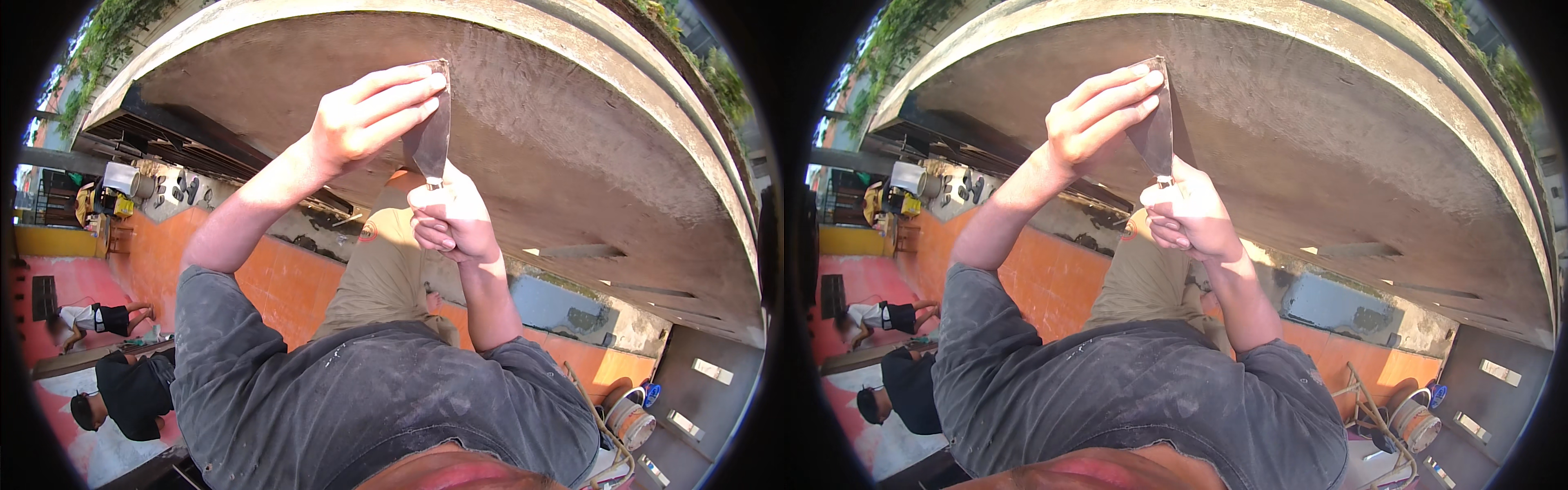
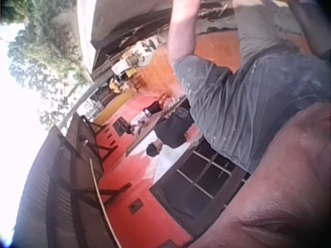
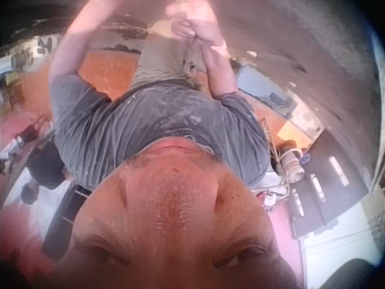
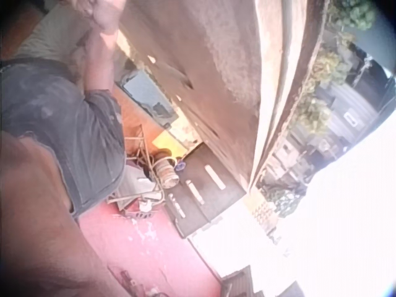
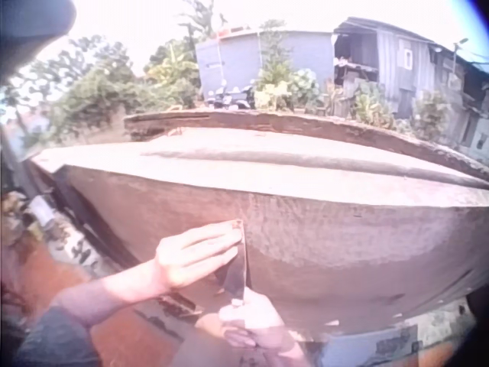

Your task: The person uses a trowel to smooth wet plaster on a curved ceiling surface. They repeatedly scrape and level the material, occasionally wiping the tool on a wooden beam to clear excess plaster.

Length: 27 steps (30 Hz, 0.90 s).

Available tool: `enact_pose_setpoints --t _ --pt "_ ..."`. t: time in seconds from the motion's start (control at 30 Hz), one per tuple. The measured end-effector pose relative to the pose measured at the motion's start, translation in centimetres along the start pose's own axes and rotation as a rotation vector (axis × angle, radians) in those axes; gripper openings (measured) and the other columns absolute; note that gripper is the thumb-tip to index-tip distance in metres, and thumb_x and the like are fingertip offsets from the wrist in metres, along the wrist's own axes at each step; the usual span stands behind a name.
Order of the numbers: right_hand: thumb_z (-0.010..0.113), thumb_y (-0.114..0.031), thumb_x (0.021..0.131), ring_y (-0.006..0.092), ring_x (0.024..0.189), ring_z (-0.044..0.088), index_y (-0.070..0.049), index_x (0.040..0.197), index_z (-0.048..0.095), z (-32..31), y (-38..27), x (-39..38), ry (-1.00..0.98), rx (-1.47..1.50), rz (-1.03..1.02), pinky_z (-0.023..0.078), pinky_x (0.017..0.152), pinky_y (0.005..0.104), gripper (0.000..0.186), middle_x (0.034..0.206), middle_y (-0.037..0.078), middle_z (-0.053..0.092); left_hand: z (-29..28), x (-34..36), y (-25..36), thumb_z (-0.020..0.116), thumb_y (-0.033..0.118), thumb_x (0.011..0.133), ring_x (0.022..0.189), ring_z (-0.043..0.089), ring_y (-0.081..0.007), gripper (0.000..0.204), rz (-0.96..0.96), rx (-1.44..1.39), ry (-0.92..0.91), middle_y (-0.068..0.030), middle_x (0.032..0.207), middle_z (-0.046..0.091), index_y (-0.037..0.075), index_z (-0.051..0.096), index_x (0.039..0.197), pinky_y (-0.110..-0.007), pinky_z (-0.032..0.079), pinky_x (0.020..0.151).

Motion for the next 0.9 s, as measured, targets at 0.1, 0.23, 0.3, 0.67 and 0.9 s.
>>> enact_pose_setpoints --t 0.1,0.23,0.3,0.67,0.9 --pt "0.055 0.005 0.092 0.0039 0.040 0.035 -0.003 0.154 0.032 0.3 -0.9 0.9 -0.046 0.001 -0.020 0.029 0.038 0.0207 0.066 0.059 -0.003 0.040 -0.3 0.6 -0.7 0.073 0.006 0.074 0.111 0.071 -0.0263 0.025 0.008 0.036 0.053 -0.0088 0.116 0.075 0.002 0.074 0.099 -0.033 0.062 0.090" --pt "0.055 0.004 0.093 0.0032 0.039 0.034 -0.003 0.154 0.031 0.4 -0.3 0.4 -0.028 0.027 -0.029 0.029 0.038 0.0207 0.066 0.059 -0.003 0.040 -0.2 0.3 -0.4 0.072 0.006 0.074 0.111 0.071 -0.0264 0.024 0.033 0.002 -0.004 -0.0091 0.116 0.075 0.002 0.075 0.098 -0.033 0.062 0.091" --pt "0.055 0.003 0.093 0.0029 0.039 0.034 -0.003 0.154 0.030 0.1 -0.9 0.6 -0.054 0.024 -0.021 0.029 0.038 0.0206 0.066 0.060 -0.003 0.041 -0.4 0.7 -0.9 0.073 0.006 0.074 0.111 0.071 -0.0265 0.024 0.041 0.034 0.037 -0.0091 0.116 0.075 0.002 0.075 0.098 -0.034 0.062 0.091" --pt "0.055 0.002 0.095 0.0028 0.039 0.034 -0.007 0.158 0.025 1.8 -0.5 0.7 -0.048 0.022 -0.006 0.031 0.038 0.0207 0.070 0.060 -0.003 0.040 -0.8 0.9 -1.2 0.073 0.003 0.074 0.112 0.071 -0.0304 0.023 0.008 -0.048 0.050 -0.0126 0.117 0.074 0.000 0.073 0.097 -0.037 0.061 0.094" --pt "0.054 0.002 0.096 0.0030 0.039 0.033 -0.008 0.157 0.028 2.3 -1.4 1.2 -0.036 -0.017 -0.031 0.031 0.038 0.0202 0.067 0.059 -0.004 0.039 -1.1 1.6 -2.0 0.072 0.000 0.074 0.113 0.071 -0.0338 0.025 0.040 -0.046 0.056 -0.0159 0.117 0.074 -0.002 0.072 0.098 -0.040 0.061 0.097"
Point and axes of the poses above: each hand's wrist, its own x-axis towards the middle knuckle, its own z-axis out of the palm, y = z × x, the point moved 4 cm from there along x, towards the middle knuckle
